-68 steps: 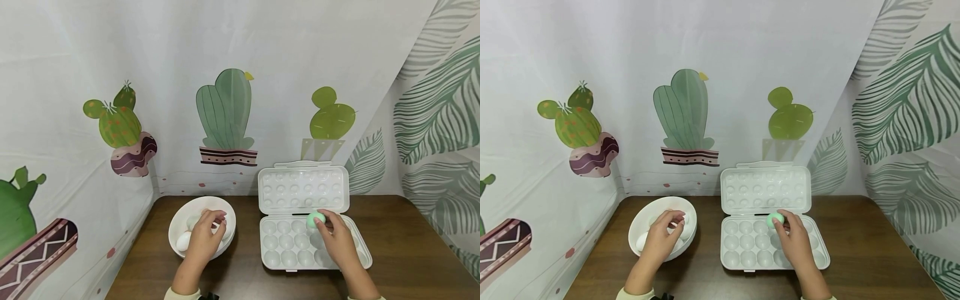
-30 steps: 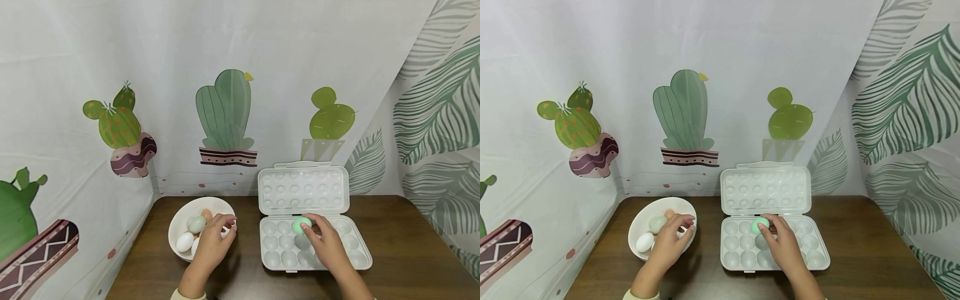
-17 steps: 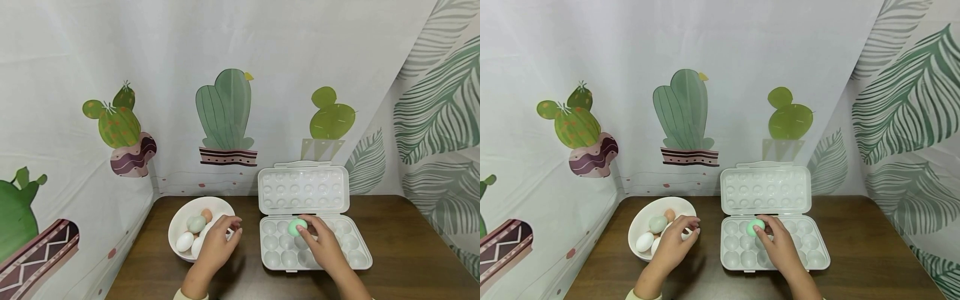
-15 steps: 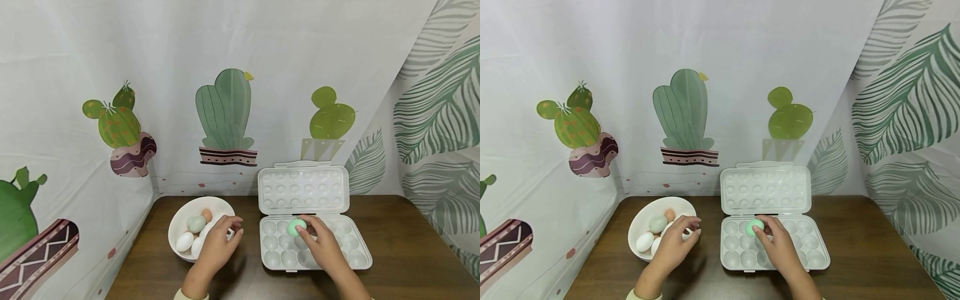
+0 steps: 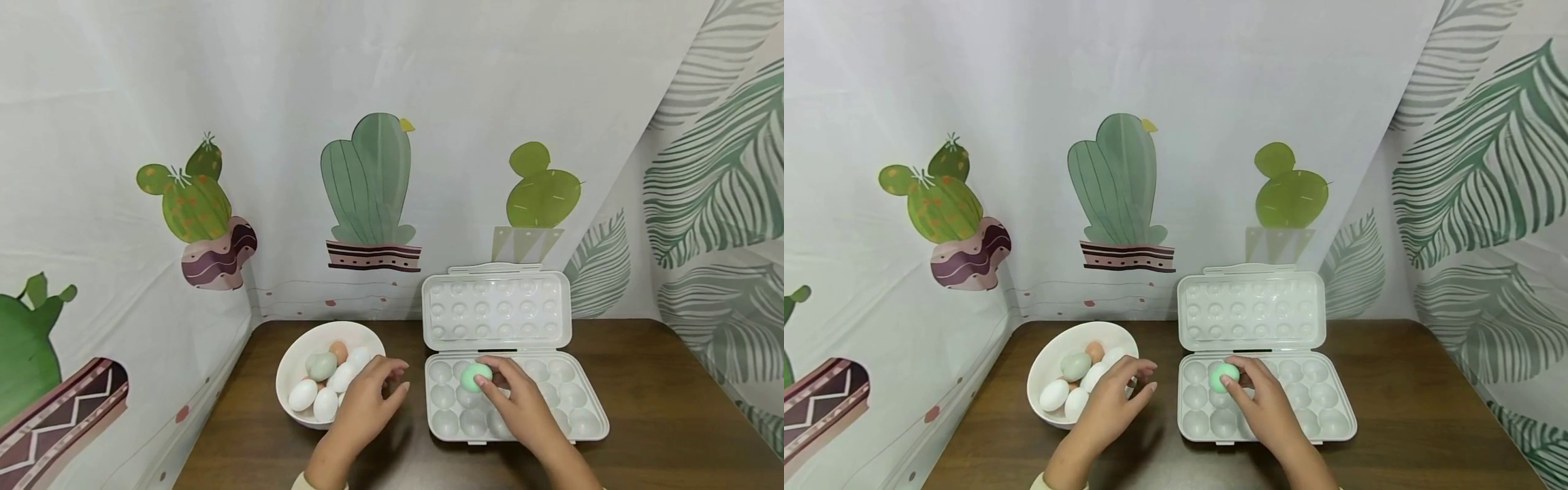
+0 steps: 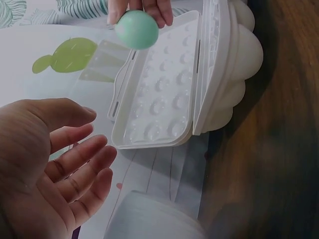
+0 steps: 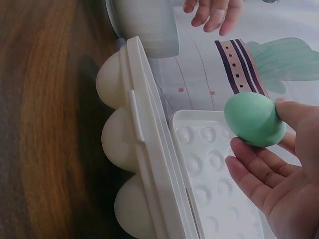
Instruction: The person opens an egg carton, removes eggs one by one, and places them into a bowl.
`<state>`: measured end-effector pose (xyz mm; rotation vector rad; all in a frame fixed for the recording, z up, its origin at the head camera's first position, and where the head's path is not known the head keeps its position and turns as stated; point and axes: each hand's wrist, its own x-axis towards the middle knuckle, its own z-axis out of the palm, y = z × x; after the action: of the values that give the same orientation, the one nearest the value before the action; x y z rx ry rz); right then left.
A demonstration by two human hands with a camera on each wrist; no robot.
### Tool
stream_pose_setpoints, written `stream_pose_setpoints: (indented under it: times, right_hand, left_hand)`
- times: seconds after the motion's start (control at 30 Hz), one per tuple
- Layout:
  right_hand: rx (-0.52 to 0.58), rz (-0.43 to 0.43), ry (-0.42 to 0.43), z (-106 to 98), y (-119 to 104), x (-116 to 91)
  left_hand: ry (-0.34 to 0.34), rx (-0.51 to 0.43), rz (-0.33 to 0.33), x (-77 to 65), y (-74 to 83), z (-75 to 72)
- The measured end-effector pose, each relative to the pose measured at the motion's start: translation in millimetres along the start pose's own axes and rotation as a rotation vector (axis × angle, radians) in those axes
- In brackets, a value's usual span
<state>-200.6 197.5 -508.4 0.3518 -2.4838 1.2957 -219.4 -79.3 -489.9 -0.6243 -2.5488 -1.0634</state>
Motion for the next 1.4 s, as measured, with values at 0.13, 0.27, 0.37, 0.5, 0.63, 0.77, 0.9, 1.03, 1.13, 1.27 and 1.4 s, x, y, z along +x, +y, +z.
stream_pose_setpoints:
  times: [0.13, 0.27, 0.37, 0.5, 0.63, 0.77, 0.9, 1.03, 1.13, 1.27, 1.4]
  right_hand:
    - [0.009, -0.009, -0.008, 2, -2, 0]
    - [0.016, -0.014, -0.013, 4, -3, -1]
    - [0.023, -0.023, -0.024, 6, -3, -2]
    - [0.026, -0.038, -0.042, 8, -5, -3]
    - [0.035, -0.046, -0.054, 9, -6, -4]
    - [0.063, -0.058, -0.071, 12, -6, -5]
    - [0.092, -0.083, -0.094, 16, -6, -5]
    - [0.113, -0.096, -0.114, 19, -8, -6]
    - [0.13, -0.091, -0.129, 20, -10, -6]
    - [0.14, -0.076, -0.15, 21, -13, -7]
    - [0.139, -0.074, -0.16, 22, -14, -8]
  left_hand:
    - [-0.001, 0.005, 0.029, -1.5, 3.0, 2.7]
    - [-0.006, 0.012, 0.056, -2.7, 5.2, 6.1]
    - [-0.023, 0.017, 0.072, -3.0, 6.5, 9.0]
    - [-0.051, 0.015, 0.083, -3.1, 7.3, 12.5]
    - [-0.071, 0.007, 0.083, -3.3, 7.9, 14.3]
    - [-0.096, 0.019, 0.075, -4.0, 8.5, 15.7]
    - [-0.104, 0.025, 0.088, -5.7, 9.7, 18.2]
    - [-0.102, 0.017, 0.117, -7.3, 12.6, 21.5]
    - [-0.095, 0.017, 0.136, -7.6, 15.1, 23.1]
    - [-0.101, 0.013, 0.13, -7.8, 18.0, 23.1]
    - [-0.127, 0.0, 0.116, -8.2, 20.3, 22.5]
